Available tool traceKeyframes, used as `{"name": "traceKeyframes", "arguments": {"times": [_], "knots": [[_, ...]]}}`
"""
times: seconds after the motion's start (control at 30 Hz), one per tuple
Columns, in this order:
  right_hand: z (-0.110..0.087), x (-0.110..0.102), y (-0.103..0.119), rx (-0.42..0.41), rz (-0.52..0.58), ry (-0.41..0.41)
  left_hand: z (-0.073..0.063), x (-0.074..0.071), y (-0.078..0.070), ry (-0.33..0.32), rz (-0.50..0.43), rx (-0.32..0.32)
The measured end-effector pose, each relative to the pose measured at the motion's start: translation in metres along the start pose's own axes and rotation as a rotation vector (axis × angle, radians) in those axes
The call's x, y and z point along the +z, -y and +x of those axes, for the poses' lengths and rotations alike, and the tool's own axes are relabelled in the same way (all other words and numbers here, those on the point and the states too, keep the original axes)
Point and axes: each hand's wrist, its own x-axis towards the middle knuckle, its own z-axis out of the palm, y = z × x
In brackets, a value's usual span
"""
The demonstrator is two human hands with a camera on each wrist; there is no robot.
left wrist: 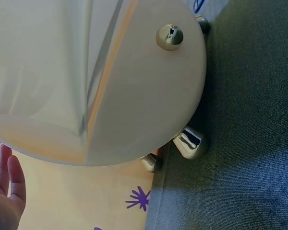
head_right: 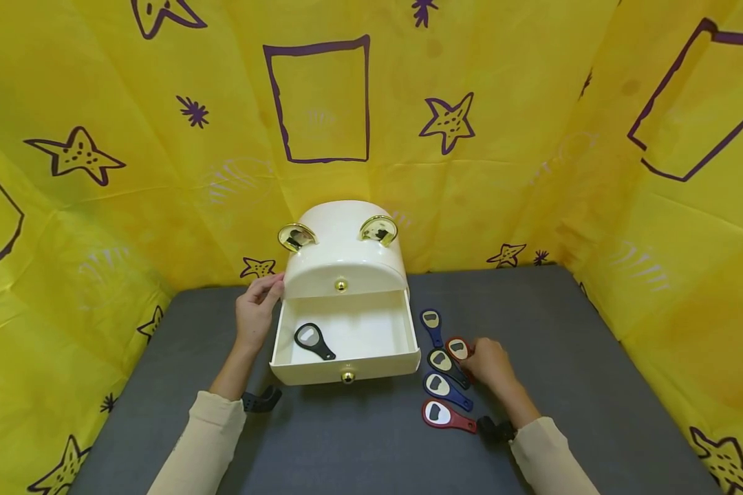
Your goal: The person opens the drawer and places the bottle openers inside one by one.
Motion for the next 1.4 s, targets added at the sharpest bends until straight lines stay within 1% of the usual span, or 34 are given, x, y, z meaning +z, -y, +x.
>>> {"name": "traceKeyframes", "arguments": {"times": [0.27,0.4,0.5,0.67,0.77,0.83,1.0,1.17,1.4], "knots": [[-0.005,0.007,0.005,0.042,0.0,-0.015,0.0,0.0,0.0,0.013,-0.003,-0.009],[-0.007,0.01,0.006,0.041,-0.013,-0.042,0.0,-0.001,-0.003,0.028,0.003,-0.01],[-0.007,0.011,0.007,0.031,-0.019,-0.064,0.0,-0.002,-0.005,0.038,0.0,0.002],[-0.007,0.011,0.005,0.015,0.001,-0.076,0.002,-0.003,-0.007,0.043,-0.028,0.036],[-0.005,0.011,-0.001,0.017,0.046,-0.069,0.002,-0.002,-0.007,0.039,-0.036,0.043],[-0.004,0.01,-0.004,0.02,0.097,-0.06,0.002,-0.002,-0.007,0.037,-0.034,0.048],[-0.003,0.005,-0.012,0.061,0.222,-0.022,0.002,-0.002,-0.006,0.043,-0.024,0.061],[-0.004,-0.003,-0.012,0.073,0.273,0.001,0.002,-0.002,-0.006,0.046,-0.03,0.054],[-0.003,-0.019,-0.002,0.072,0.327,-0.021,0.001,-0.001,-0.008,0.046,-0.031,0.055]]}}
